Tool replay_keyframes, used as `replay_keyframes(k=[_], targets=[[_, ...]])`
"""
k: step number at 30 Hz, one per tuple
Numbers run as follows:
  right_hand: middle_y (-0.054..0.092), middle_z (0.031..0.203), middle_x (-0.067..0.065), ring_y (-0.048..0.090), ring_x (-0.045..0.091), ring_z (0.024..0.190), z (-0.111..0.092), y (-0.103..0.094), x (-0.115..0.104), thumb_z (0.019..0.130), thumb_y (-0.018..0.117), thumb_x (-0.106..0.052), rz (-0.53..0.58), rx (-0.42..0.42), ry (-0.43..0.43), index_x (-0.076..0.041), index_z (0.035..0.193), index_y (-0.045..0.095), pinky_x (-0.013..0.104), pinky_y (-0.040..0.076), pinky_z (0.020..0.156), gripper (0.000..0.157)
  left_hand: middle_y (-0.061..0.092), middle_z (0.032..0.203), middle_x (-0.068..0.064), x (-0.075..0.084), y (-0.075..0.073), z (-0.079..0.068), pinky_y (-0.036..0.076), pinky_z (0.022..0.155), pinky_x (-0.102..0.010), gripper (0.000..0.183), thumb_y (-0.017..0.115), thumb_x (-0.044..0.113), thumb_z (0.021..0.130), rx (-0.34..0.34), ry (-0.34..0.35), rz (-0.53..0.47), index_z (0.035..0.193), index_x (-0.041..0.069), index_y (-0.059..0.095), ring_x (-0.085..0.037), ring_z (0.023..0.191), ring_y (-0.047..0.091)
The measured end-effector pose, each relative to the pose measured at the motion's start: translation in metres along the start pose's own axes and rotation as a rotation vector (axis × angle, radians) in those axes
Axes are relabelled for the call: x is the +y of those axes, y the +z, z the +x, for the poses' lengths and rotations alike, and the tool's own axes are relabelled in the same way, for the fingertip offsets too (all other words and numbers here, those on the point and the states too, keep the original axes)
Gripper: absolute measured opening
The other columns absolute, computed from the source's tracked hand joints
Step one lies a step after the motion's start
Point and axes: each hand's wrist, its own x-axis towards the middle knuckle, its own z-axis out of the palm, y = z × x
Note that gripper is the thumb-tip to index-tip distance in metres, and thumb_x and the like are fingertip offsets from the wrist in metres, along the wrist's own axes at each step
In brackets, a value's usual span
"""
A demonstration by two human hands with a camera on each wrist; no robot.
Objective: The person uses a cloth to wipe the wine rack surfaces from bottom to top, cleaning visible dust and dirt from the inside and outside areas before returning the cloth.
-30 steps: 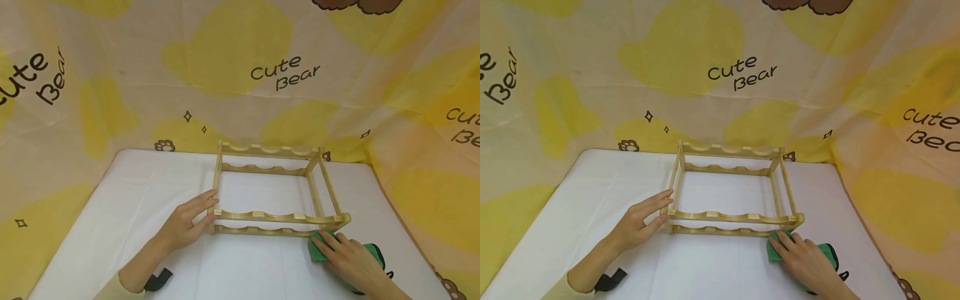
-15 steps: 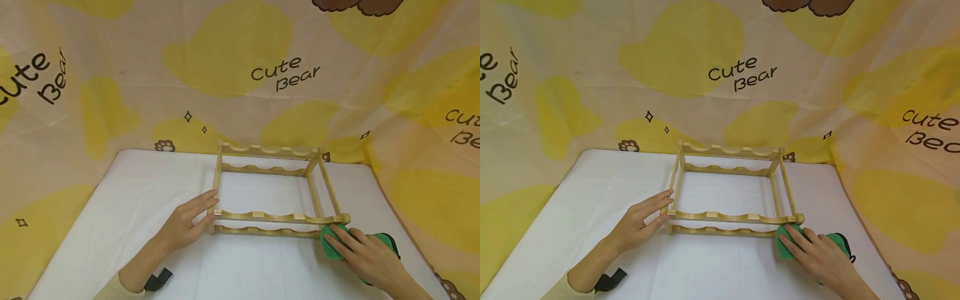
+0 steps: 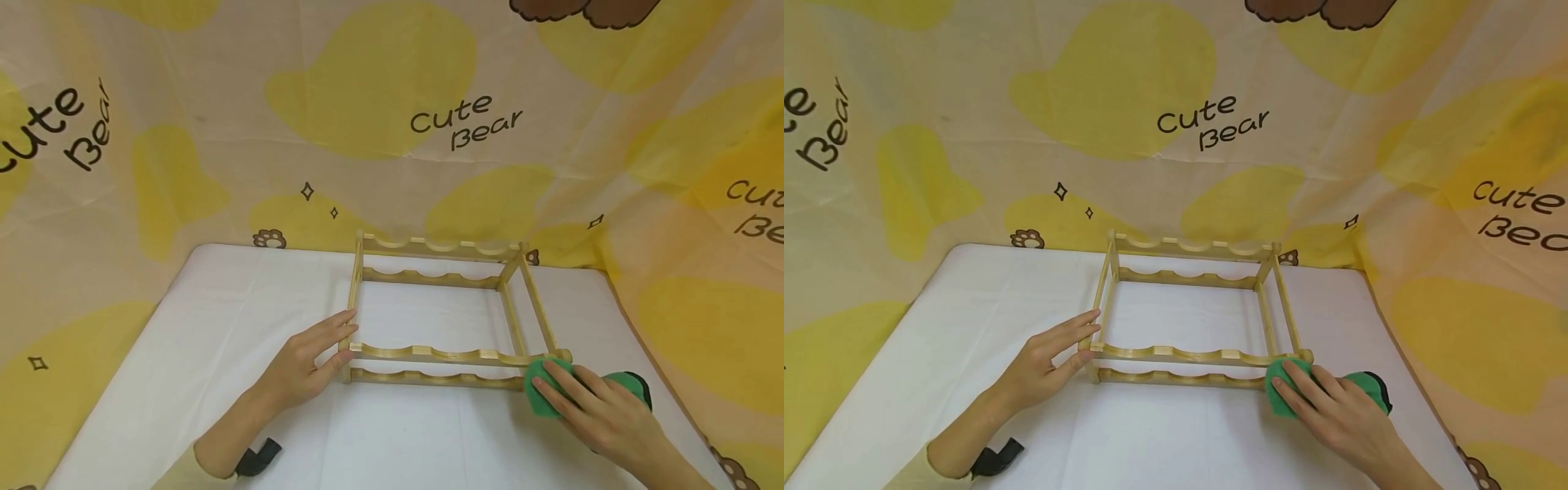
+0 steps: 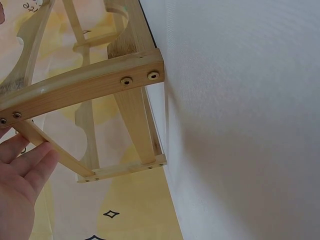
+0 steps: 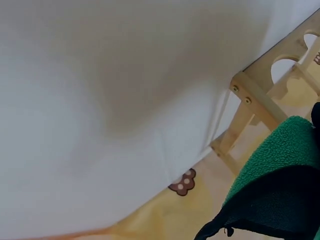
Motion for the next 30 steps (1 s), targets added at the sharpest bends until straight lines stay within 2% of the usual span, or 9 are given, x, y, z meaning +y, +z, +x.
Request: replay_keyframes(k=[5, 10, 15, 23, 30], targets=[[0.072, 0.118, 0.018, 0.066, 0.035, 0.087, 0.009, 0.007, -0.002, 0.115, 0.041, -0.027, 0.003, 0.013, -0.012, -0.005, 0.118, 0.072, 0.035, 0.048, 0.045, 0.039, 0.060, 0.148, -0.017, -0.001, 0.001, -0.002, 0.040, 0.116, -0.024, 0.042, 0.074, 0.006, 0.094, -0.002, -0.007, -0.005, 0.135, 0.001, 0.067, -0.036, 0.131, 0.061], [0.072, 0.119, 0.018, 0.066, 0.035, 0.086, 0.016, 0.015, -0.006, 0.114, 0.041, -0.024, 0.008, 0.027, -0.023, -0.006, 0.119, 0.072, 0.036, 0.049, 0.046, 0.037, 0.060, 0.148, -0.017, -0.002, 0.001, -0.002, 0.040, 0.116, -0.025, 0.039, 0.072, 0.012, 0.098, -0.003, -0.001, -0.003, 0.135, 0.000, 0.067, -0.036, 0.132, 0.061], [0.072, 0.121, 0.017, 0.065, 0.033, 0.085, 0.024, 0.021, -0.010, 0.115, 0.040, -0.024, 0.015, 0.021, -0.026, -0.006, 0.121, 0.071, 0.037, 0.052, 0.049, 0.036, 0.059, 0.148, -0.018, -0.001, 0.001, -0.003, 0.040, 0.117, -0.025, 0.039, 0.071, 0.015, 0.099, -0.015, -0.023, -0.012, 0.135, 0.000, 0.067, -0.035, 0.133, 0.060], [0.071, 0.122, 0.018, 0.068, 0.034, 0.087, 0.040, 0.028, -0.016, 0.114, 0.040, -0.017, 0.010, 0.037, -0.080, -0.005, 0.122, 0.071, 0.038, 0.057, 0.056, 0.033, 0.060, 0.147, -0.018, -0.001, 0.002, -0.002, 0.042, 0.115, -0.026, 0.039, 0.073, 0.010, 0.096, 0.000, 0.002, 0.001, 0.134, 0.000, 0.068, -0.035, 0.130, 0.062], [0.071, 0.122, 0.019, 0.068, 0.034, 0.089, 0.054, 0.034, -0.021, 0.114, 0.041, -0.016, 0.004, 0.052, -0.113, -0.006, 0.123, 0.070, 0.032, 0.054, 0.053, 0.033, 0.059, 0.148, -0.017, 0.001, 0.000, -0.003, 0.040, 0.116, -0.025, 0.042, 0.075, 0.009, 0.094, -0.030, -0.044, 0.007, 0.135, 0.001, 0.067, -0.033, 0.134, 0.060]])
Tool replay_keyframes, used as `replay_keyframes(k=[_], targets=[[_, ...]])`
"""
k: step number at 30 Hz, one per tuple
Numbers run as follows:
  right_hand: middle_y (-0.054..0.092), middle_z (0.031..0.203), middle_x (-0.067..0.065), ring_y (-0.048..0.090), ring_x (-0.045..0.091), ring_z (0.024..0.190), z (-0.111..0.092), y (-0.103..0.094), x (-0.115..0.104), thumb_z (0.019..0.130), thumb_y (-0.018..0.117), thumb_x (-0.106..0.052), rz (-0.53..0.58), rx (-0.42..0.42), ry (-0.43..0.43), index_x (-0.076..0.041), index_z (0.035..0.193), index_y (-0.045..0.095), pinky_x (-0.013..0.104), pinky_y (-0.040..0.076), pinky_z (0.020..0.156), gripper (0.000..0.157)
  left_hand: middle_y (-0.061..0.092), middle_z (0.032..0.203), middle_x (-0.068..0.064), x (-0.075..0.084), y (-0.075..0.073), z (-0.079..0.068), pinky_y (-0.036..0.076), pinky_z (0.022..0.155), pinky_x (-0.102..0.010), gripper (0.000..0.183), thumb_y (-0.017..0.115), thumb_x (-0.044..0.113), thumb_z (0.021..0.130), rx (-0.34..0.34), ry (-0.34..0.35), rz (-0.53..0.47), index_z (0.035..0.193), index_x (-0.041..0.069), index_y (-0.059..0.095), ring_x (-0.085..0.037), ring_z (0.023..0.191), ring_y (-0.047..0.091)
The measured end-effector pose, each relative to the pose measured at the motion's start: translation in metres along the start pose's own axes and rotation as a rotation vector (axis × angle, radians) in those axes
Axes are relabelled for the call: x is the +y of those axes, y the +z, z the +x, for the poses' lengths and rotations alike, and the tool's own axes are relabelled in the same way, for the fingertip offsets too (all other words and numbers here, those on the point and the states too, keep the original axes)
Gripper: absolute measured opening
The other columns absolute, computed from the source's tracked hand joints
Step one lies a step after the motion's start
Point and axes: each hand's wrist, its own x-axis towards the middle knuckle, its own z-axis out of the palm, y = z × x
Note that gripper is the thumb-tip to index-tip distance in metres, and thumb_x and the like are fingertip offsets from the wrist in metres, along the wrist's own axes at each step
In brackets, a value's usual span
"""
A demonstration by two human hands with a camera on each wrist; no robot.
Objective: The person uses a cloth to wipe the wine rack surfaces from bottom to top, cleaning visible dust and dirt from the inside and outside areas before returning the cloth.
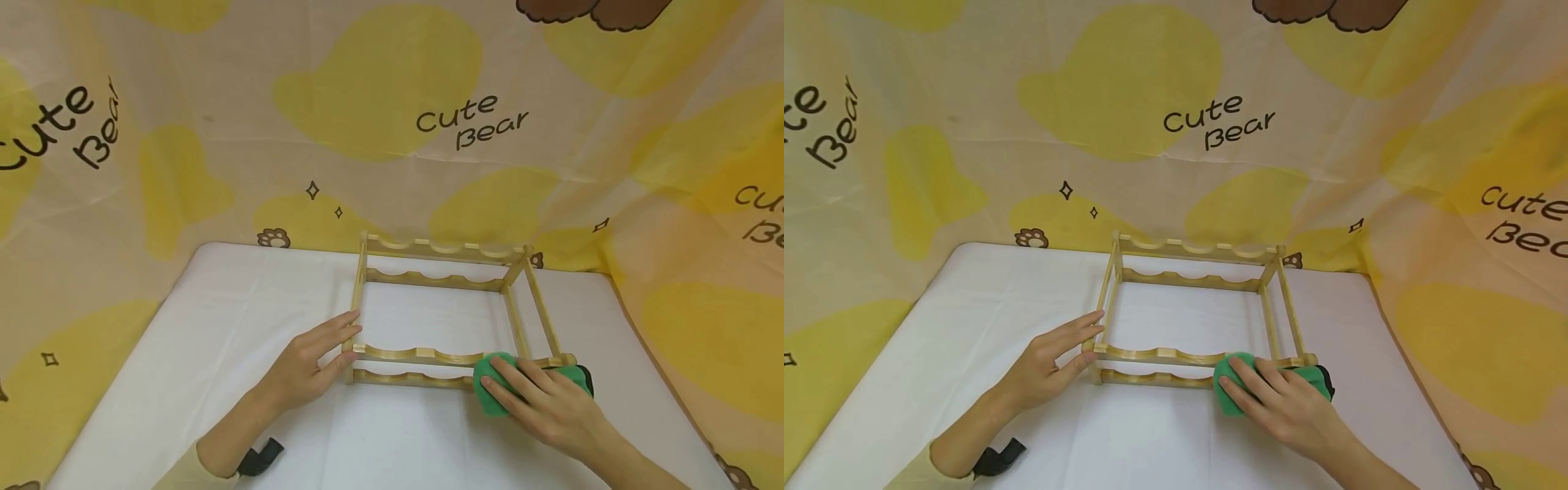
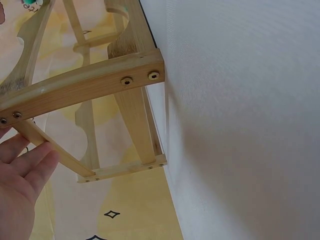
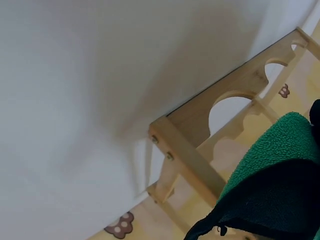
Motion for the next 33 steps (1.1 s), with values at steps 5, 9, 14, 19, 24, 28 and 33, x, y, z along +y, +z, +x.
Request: replay_keyframes(k=[5, 9, 14, 19, 24, 28, 33], targets=[[0.071, 0.123, 0.018, 0.067, 0.033, 0.090, 0.011, 0.006, -0.003, 0.114, 0.040, -0.015, 0.005, -0.009, -0.011, -0.006, 0.123, 0.070, 0.033, 0.057, 0.056, 0.032, 0.060, 0.147, -0.019, 0.000, 0.000, 0.001, 0.041, 0.116, -0.025, 0.045, 0.076, 0.005, 0.091, 0.009, 0.011, -0.004, 0.136, 0.000, 0.067, -0.033, 0.133, 0.061], [0.071, 0.124, 0.017, 0.067, 0.032, 0.090, 0.017, 0.011, -0.006, 0.113, 0.041, -0.015, -0.010, -0.011, -0.021, -0.007, 0.123, 0.071, 0.033, 0.058, 0.058, 0.032, 0.061, 0.145, -0.021, 0.000, 0.000, 0.002, 0.041, 0.115, -0.024, 0.045, 0.076, 0.004, 0.091, 0.020, 0.028, -0.002, 0.136, 0.000, 0.067, -0.034, 0.131, 0.062], [0.071, 0.124, 0.016, 0.068, 0.029, 0.089, 0.027, 0.015, -0.010, 0.113, 0.042, -0.015, -0.020, 0.001, -0.035, -0.007, 0.122, 0.072, 0.031, 0.059, 0.059, 0.032, 0.059, 0.147, -0.021, 0.001, -0.001, 0.002, 0.040, 0.116, -0.024, 0.045, 0.076, 0.006, 0.092, -0.008, -0.008, -0.005, 0.136, 0.000, 0.067, -0.033, 0.134, 0.060], [0.070, 0.126, 0.016, 0.067, 0.029, 0.089, 0.039, 0.018, -0.013, 0.114, 0.041, -0.013, -0.022, -0.002, -0.048, -0.007, 0.122, 0.073, 0.030, 0.059, 0.060, 0.033, 0.059, 0.147, -0.019, 0.001, -0.001, 0.002, 0.040, 0.116, -0.023, 0.046, 0.077, 0.006, 0.091, -0.009, -0.005, -0.001, 0.136, 0.000, 0.067, -0.032, 0.133, 0.060], [0.067, 0.132, 0.016, 0.066, 0.028, 0.093, 0.050, 0.022, -0.017, 0.114, 0.041, -0.015, -0.024, -0.052, -0.091, -0.008, 0.128, 0.071, 0.024, 0.053, 0.057, 0.034, 0.060, 0.147, -0.019, 0.002, -0.002, 0.003, 0.039, 0.116, -0.024, 0.046, 0.077, 0.007, 0.091, -0.003, -0.001, -0.004, 0.135, 0.000, 0.067, -0.032, 0.133, 0.061], [0.064, 0.137, 0.014, 0.066, 0.026, 0.098, 0.061, 0.025, -0.021, 0.114, 0.038, -0.017, -0.036, -0.131, -0.112, -0.011, 0.133, 0.068, 0.023, 0.052, 0.058, 0.036, 0.059, 0.148, -0.017, 0.002, -0.004, 0.004, 0.040, 0.116, -0.024, 0.045, 0.077, 0.007, 0.092, -0.006, -0.007, -0.011, 0.136, 0.001, 0.067, -0.032, 0.134, 0.060], [0.062, 0.140, 0.012, 0.067, 0.025, 0.103, 0.074, 0.030, -0.025, 0.115, 0.034, -0.016, -0.067, -0.186, -0.124, -0.015, 0.135, 0.067, 0.023, 0.053, 0.060, 0.039, 0.059, 0.148, -0.018, 0.000, -0.007, 0.006, 0.041, 0.115, -0.024, 0.043, 0.076, 0.007, 0.093, -0.009, -0.009, -0.025, 0.134, -0.002, 0.067, -0.033, 0.133, 0.061]])
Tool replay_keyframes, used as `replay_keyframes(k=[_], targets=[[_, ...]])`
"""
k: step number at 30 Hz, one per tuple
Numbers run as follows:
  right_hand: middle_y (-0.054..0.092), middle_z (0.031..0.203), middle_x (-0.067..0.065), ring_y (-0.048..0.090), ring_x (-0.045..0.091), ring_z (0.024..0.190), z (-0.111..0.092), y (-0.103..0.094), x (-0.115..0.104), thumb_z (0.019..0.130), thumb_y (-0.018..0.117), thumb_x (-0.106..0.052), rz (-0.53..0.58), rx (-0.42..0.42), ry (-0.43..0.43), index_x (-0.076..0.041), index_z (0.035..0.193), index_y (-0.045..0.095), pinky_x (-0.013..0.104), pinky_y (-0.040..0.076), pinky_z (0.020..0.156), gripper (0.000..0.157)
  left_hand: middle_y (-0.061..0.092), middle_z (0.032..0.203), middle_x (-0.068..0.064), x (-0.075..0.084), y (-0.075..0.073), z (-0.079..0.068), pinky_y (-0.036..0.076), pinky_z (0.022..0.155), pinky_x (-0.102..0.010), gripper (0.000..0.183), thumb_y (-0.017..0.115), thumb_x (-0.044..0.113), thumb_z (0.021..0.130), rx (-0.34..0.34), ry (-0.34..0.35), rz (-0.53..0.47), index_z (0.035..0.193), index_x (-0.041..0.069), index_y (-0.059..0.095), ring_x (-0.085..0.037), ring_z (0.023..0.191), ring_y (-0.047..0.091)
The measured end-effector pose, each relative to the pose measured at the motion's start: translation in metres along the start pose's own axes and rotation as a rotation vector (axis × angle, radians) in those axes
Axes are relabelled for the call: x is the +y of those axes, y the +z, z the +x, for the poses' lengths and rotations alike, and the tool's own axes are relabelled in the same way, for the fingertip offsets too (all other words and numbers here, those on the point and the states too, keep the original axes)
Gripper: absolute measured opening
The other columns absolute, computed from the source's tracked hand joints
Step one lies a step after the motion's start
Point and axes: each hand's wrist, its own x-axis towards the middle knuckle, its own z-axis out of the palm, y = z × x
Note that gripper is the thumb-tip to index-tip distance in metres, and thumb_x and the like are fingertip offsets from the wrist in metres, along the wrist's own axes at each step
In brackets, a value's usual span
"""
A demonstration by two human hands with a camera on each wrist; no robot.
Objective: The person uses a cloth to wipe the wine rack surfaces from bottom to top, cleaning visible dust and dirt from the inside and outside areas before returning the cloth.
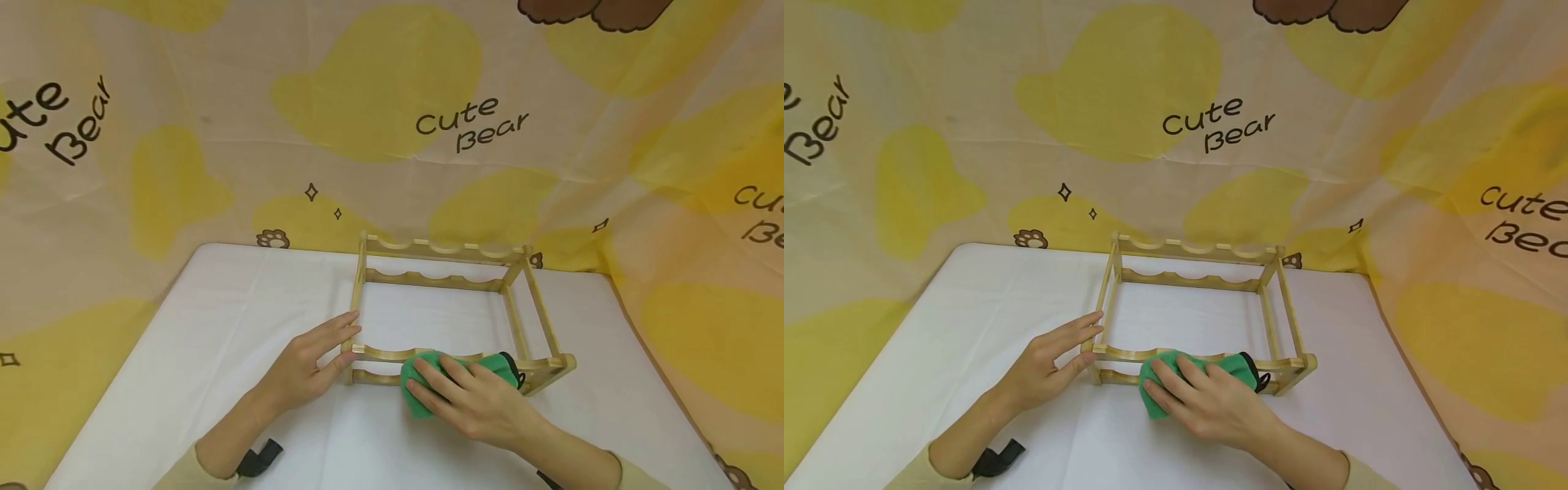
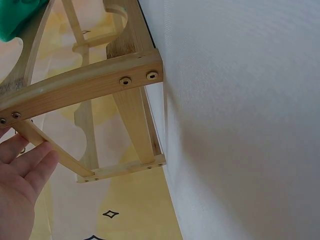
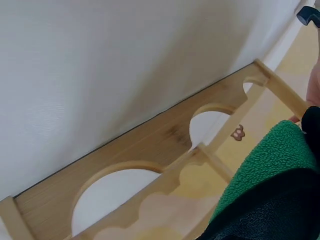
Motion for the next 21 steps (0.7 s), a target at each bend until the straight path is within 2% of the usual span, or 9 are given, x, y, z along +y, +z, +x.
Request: replay_keyframes(k=[5, 21], targets=[[0.061, 0.140, 0.011, 0.066, 0.023, 0.104, 0.012, 0.002, -0.003, 0.114, 0.032, -0.015, -0.022, -0.023, -0.009, -0.017, 0.137, 0.067, 0.022, 0.050, 0.058, 0.042, 0.059, 0.148, -0.018, 0.001, -0.001, 0.001, 0.042, 0.115, -0.024, 0.044, 0.076, 0.007, 0.093, -0.006, -0.004, -0.004, 0.135, 0.000, 0.067, -0.033, 0.133, 0.061], [0.062, 0.141, 0.009, 0.067, 0.022, 0.107, 0.041, 0.013, -0.017, 0.111, 0.040, -0.016, -0.123, 0.019, -0.082, -0.021, 0.138, 0.068, 0.023, 0.050, 0.055, 0.040, 0.059, 0.148, -0.018, 0.000, 0.005, -0.005, 0.042, 0.115, -0.025, 0.045, 0.076, 0.005, 0.092, -0.003, 0.009, 0.004, 0.136, 0.000, 0.067, -0.034, 0.133, 0.061]])
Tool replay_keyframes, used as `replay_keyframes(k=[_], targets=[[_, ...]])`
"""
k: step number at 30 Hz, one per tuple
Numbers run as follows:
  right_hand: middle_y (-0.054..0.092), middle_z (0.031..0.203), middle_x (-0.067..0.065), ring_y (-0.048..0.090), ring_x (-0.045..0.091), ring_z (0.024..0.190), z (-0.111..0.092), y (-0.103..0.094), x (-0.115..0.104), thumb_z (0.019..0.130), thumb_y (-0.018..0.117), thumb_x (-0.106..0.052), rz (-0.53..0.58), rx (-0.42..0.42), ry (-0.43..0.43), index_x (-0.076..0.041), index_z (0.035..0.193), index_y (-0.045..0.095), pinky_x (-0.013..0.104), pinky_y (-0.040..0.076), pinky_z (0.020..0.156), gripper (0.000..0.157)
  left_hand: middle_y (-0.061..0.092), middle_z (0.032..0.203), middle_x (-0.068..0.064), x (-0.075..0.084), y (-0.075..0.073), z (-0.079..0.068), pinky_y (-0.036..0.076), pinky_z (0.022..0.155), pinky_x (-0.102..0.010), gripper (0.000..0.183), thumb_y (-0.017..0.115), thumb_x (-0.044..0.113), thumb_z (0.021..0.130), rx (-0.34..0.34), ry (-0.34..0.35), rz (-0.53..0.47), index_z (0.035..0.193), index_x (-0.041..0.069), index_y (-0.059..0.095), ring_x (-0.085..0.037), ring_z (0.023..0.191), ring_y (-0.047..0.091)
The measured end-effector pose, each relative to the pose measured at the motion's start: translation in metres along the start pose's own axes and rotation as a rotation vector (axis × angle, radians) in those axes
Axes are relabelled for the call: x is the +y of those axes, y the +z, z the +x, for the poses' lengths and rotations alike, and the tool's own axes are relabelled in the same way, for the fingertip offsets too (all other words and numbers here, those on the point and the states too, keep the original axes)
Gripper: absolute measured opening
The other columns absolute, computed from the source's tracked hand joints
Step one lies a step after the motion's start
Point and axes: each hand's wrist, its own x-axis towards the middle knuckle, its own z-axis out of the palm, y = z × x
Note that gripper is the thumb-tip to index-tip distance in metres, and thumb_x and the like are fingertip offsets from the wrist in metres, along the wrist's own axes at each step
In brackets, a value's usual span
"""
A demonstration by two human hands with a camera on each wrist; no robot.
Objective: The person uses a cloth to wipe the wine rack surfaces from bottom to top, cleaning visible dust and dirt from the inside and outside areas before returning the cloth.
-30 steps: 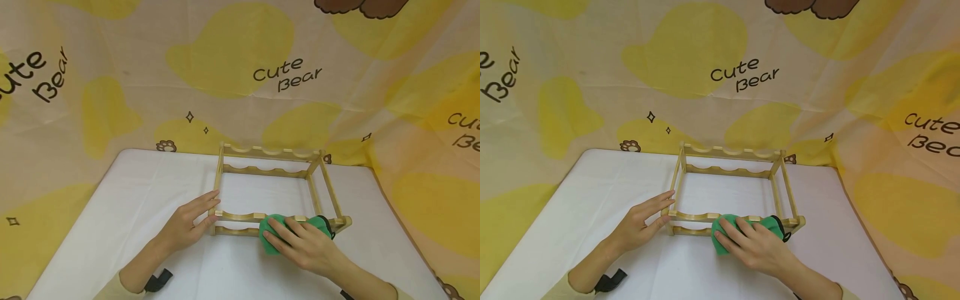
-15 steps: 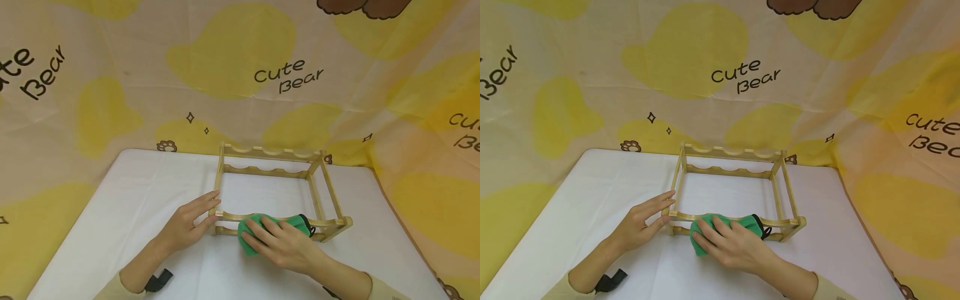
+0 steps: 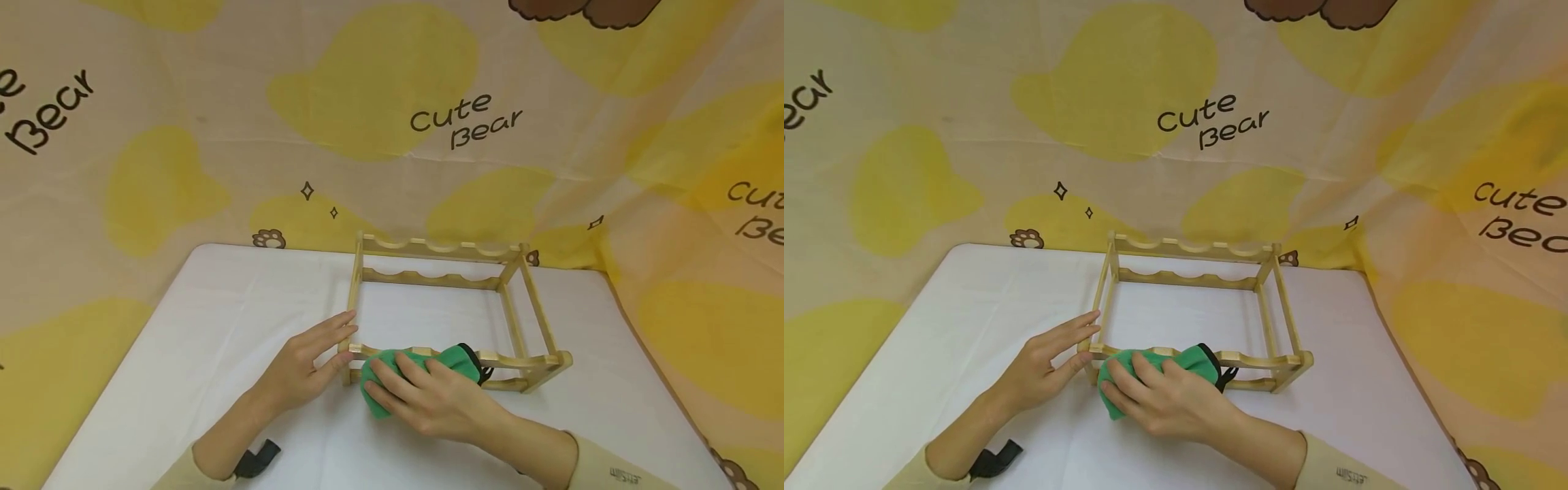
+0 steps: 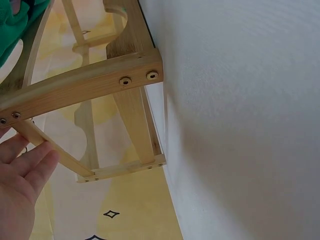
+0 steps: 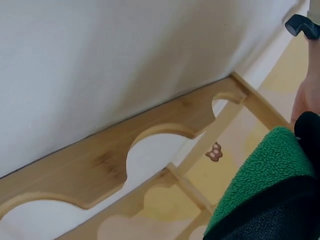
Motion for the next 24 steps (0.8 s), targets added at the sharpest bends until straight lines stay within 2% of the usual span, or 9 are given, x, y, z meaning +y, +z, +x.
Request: replay_keyframes(k=[5, 9, 18, 24], targets=[[0.062, 0.141, 0.009, 0.068, 0.022, 0.109, 0.003, 0.002, -0.007, 0.111, 0.037, -0.012, -0.001, -0.037, -0.030, -0.023, 0.138, 0.069, 0.021, 0.048, 0.053, 0.044, 0.060, 0.147, -0.020, -0.001, 0.000, 0.000, 0.041, 0.115, -0.024, 0.044, 0.076, 0.006, 0.092, -0.002, 0.009, 0.004, 0.135, 0.000, 0.067, -0.034, 0.133, 0.061], [0.060, 0.141, 0.010, 0.067, 0.022, 0.108, -0.002, -0.001, -0.008, 0.111, 0.031, -0.011, 0.000, -0.089, -0.018, -0.022, 0.138, 0.069, 0.022, 0.047, 0.051, 0.047, 0.059, 0.147, -0.020, -0.001, 0.000, 0.000, 0.041, 0.116, -0.024, 0.044, 0.076, 0.008, 0.094, -0.004, 0.008, 0.011, 0.135, 0.000, 0.067, -0.033, 0.134, 0.060], [0.058, 0.142, 0.012, 0.066, 0.026, 0.106, -0.023, -0.017, -0.001, 0.112, 0.021, -0.008, 0.027, -0.150, 0.033, -0.018, 0.135, 0.070, 0.026, 0.054, 0.058, 0.055, 0.058, 0.150, -0.015, -0.001, -0.003, 0.000, 0.041, 0.115, -0.023, 0.045, 0.076, 0.009, 0.094, -0.005, -0.001, 0.015, 0.137, 0.002, 0.066, -0.031, 0.135, 0.059], [0.058, 0.142, 0.014, 0.065, 0.028, 0.107, -0.043, -0.025, 0.005, 0.113, 0.018, -0.005, 0.066, -0.163, 0.080, -0.016, 0.134, 0.070, 0.026, 0.052, 0.056, 0.057, 0.058, 0.150, -0.015, -0.001, -0.003, 0.001, 0.040, 0.116, -0.024, 0.045, 0.076, 0.010, 0.094, -0.001, 0.003, 0.015, 0.137, 0.002, 0.066, -0.031, 0.135, 0.059]])
